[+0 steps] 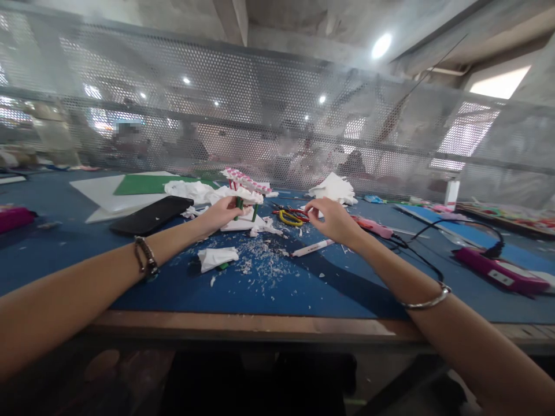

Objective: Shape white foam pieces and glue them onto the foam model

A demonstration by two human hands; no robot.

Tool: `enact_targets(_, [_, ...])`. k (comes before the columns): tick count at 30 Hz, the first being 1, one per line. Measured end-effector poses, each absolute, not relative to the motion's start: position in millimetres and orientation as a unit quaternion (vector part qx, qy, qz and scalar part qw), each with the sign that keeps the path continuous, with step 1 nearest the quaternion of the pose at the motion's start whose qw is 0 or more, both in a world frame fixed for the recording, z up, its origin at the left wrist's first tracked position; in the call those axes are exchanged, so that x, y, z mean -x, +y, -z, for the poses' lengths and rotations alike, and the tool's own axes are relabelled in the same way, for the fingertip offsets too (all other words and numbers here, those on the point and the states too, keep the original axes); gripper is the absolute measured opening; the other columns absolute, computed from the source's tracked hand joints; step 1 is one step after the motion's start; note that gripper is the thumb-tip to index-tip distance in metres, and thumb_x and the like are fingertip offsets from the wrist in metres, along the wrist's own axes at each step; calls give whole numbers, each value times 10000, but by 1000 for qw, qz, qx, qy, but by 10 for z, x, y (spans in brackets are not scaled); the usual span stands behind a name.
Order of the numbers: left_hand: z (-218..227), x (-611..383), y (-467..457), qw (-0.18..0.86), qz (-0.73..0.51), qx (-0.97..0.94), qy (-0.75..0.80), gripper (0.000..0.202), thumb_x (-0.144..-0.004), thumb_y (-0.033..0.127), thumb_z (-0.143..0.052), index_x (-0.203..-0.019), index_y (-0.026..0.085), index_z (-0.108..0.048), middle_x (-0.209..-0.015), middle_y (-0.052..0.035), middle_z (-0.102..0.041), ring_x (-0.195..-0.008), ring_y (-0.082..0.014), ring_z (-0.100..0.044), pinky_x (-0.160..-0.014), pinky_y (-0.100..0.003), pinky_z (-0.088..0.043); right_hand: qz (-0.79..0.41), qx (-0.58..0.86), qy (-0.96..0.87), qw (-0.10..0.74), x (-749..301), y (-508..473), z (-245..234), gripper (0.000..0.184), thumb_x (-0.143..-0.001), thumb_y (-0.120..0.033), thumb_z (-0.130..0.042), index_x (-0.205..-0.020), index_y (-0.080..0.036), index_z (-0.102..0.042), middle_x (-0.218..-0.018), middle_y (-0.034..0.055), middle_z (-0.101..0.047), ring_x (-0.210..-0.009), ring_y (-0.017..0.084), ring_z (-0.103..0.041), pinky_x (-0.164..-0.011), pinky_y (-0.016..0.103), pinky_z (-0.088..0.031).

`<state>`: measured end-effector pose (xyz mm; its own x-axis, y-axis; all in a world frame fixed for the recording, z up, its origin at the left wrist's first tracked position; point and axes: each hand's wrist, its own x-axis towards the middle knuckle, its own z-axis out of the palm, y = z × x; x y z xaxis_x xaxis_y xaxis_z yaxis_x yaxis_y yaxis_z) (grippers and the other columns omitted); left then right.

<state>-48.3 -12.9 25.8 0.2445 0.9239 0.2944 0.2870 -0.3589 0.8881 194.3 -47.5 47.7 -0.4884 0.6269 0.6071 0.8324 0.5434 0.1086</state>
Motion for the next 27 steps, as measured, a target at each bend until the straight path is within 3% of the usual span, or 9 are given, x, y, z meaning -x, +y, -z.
enact_targets(13, [-263, 483, -158, 317, -415, -703, 483, 316, -596, 278, -479, -879, 143, -515, -924, -66, -575, -894, -214, -521, -675, -275, -394, 194, 422, -847, 258, -1922, -489, -473, 185, -711, -108, -410, -664, -159, -581, -666, 49, -613, -624, 145, -526, -641, 287, -405])
enact_targets(20, [-253, 481, -146, 323, -422, -705, 469, 278, -595, 284, -496, -844, 160, -508, -901, -58, -588, -897, -223, -529, -712, -287, -401, 208, 405, -857, 241, -1926, -477, -453, 197, -740, -120, -412, -691, -147, -601, -693, 70, -606, -679, 168, -538, -682, 311, -421])
enact_targets(22, [-248, 481, -144, 324, -425, -705, 466, 247, -592, 271, -500, -816, 165, -507, -888, -53, -592, -893, -219, -532, -751, -292, -394, 226, 403, -855, 234, -1928, -492, -460, 200, -748, -120, -413, -760, -137, -611, -811, 101, -615, -777, 192, -544, -737, 342, -421])
enact_targets(24, [-239, 485, -136, 326, -427, -705, 462, 224, -593, 260, -507, -799, 173, -506, -887, -50, -595, -893, -218, -534, -779, -297, -388, 277, 384, -855, 210, -1925, -533, -478, 244, -756, -118, -420, -928, -141, -591, -1054, 128, -565, -974, 231, -497, -850, 404, -376])
enact_targets(27, [-219, 491, -116, 326, -433, -705, 457, 217, -597, 252, -526, -803, 186, -513, -903, -53, -600, -900, -221, -536, -797, -299, -389, 366, 313, -865, 140, -1901, -632, -516, 422, -770, -122, -439, -1177, -233, -439, -1309, 53, -383, -1208, 233, -303, -982, 456, -241])
